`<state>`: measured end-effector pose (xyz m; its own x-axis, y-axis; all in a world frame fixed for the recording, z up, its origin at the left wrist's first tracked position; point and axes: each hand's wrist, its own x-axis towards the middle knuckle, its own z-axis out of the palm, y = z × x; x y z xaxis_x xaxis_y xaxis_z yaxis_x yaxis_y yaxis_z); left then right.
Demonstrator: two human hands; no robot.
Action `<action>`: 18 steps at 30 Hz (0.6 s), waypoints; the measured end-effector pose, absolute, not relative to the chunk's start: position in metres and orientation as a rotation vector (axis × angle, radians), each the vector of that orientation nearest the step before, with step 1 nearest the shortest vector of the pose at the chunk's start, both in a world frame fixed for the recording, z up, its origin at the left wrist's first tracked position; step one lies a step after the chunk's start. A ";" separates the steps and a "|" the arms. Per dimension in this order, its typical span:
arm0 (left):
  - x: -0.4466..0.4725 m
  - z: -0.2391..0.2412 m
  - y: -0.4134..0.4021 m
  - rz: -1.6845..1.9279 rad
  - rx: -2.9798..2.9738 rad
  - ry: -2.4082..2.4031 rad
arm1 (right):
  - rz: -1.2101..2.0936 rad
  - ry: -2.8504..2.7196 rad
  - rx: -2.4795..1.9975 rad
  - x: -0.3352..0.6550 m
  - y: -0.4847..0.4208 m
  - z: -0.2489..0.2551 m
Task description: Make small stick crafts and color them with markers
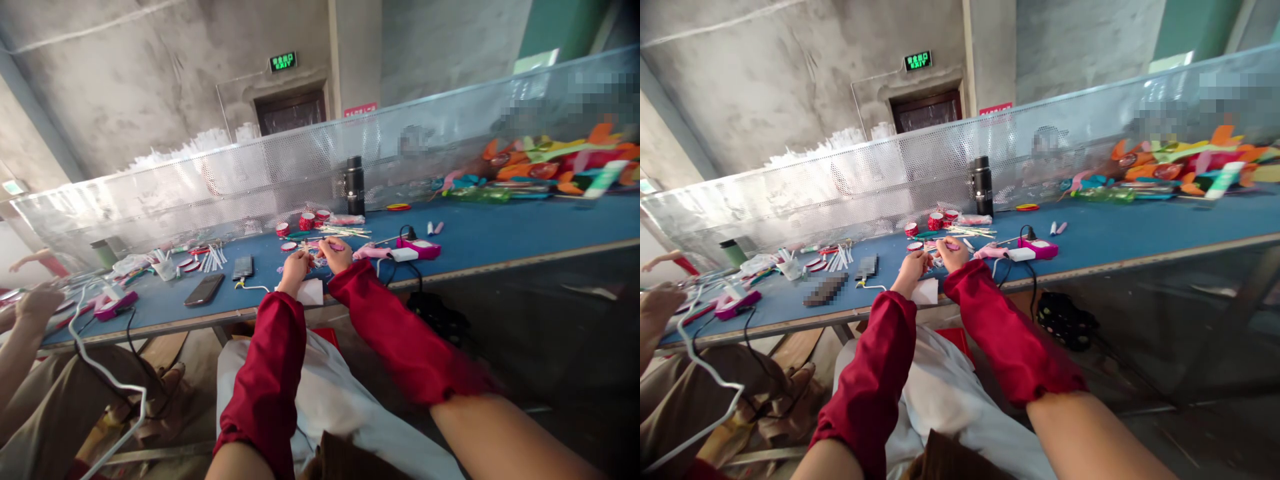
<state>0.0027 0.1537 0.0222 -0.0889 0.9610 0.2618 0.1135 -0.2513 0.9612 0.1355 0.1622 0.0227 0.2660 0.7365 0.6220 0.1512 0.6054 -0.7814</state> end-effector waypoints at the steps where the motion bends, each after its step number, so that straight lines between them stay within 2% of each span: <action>1: 0.003 0.022 0.154 1.437 1.417 1.237 | 0.476 -1.258 -0.868 0.136 0.163 0.022; 18: 0.003 0.022 0.152 1.431 1.450 1.243 | 0.488 -1.254 -0.850 0.137 0.164 0.022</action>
